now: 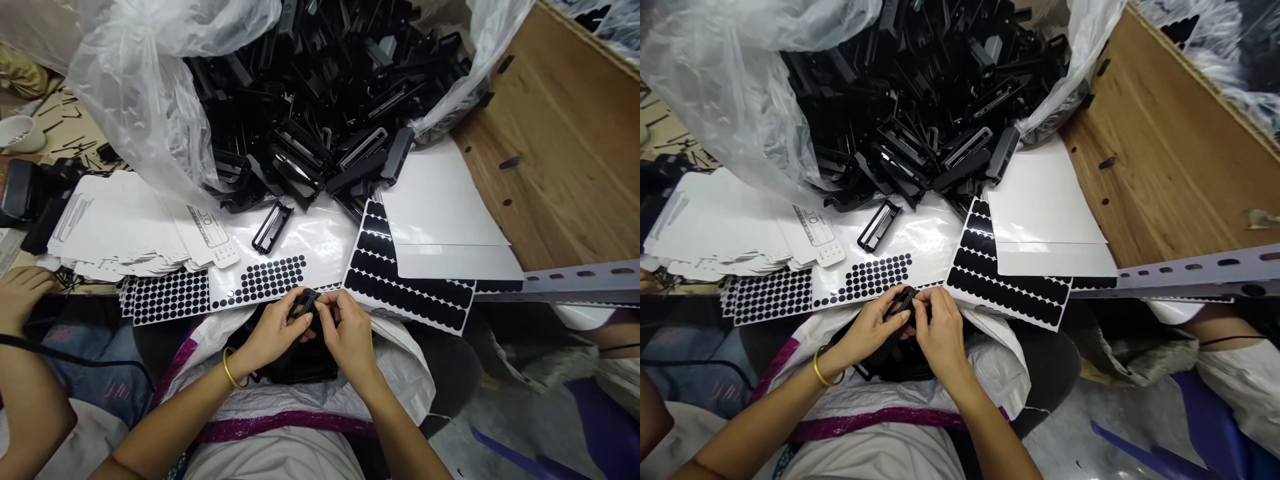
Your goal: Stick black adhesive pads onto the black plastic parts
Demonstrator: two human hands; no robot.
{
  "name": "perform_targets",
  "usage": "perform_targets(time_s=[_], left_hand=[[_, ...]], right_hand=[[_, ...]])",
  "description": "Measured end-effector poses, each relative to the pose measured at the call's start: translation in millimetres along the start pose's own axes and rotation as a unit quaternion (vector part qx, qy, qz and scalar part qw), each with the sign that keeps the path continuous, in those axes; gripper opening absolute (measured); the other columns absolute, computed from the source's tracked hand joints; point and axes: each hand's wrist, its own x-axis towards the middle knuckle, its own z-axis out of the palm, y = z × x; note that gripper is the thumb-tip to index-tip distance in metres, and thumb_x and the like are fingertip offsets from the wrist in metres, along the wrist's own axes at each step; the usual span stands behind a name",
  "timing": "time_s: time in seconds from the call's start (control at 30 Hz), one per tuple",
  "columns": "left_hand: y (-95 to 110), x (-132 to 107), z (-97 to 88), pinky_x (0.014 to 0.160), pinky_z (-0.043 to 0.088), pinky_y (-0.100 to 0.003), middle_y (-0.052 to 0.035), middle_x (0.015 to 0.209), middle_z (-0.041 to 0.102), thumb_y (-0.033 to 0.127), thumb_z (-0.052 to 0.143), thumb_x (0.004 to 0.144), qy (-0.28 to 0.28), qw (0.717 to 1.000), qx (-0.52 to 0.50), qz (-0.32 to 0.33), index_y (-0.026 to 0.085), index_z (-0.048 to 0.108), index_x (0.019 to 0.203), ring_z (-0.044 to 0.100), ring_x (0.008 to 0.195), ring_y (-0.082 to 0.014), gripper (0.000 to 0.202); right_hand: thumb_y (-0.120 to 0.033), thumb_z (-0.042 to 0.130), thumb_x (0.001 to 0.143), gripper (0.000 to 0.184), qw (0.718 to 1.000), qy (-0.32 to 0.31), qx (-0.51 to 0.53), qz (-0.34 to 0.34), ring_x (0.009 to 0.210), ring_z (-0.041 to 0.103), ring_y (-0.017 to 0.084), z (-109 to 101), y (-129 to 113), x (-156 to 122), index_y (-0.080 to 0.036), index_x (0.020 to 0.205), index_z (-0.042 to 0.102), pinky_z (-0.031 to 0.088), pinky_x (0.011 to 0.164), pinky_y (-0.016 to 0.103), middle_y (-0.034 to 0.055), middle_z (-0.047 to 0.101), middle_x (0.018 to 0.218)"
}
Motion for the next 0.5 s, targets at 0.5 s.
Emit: perform_targets(time_s=[0.5], left_hand=[[32, 22, -61.9, 0.099, 0.041, -0.04, -0.0111, 0.119, 0.06, 0.04, 0.042, 0.088, 0.276, 0.938, 0.117, 0.176, 0.019, 0.055, 0.112, 0.054, 0.114, -0.0219, 0.034]], right_hand=[[-0.026, 0.05, 0.085, 0.013, 0.995, 0.083, 0.014, 0.045, 0.057, 0.049, 0.012, -20, 20, 1, -0.02, 0.096, 0.052, 0.044, 0.057, 0.026, -0.0007, 0.055, 0.072]])
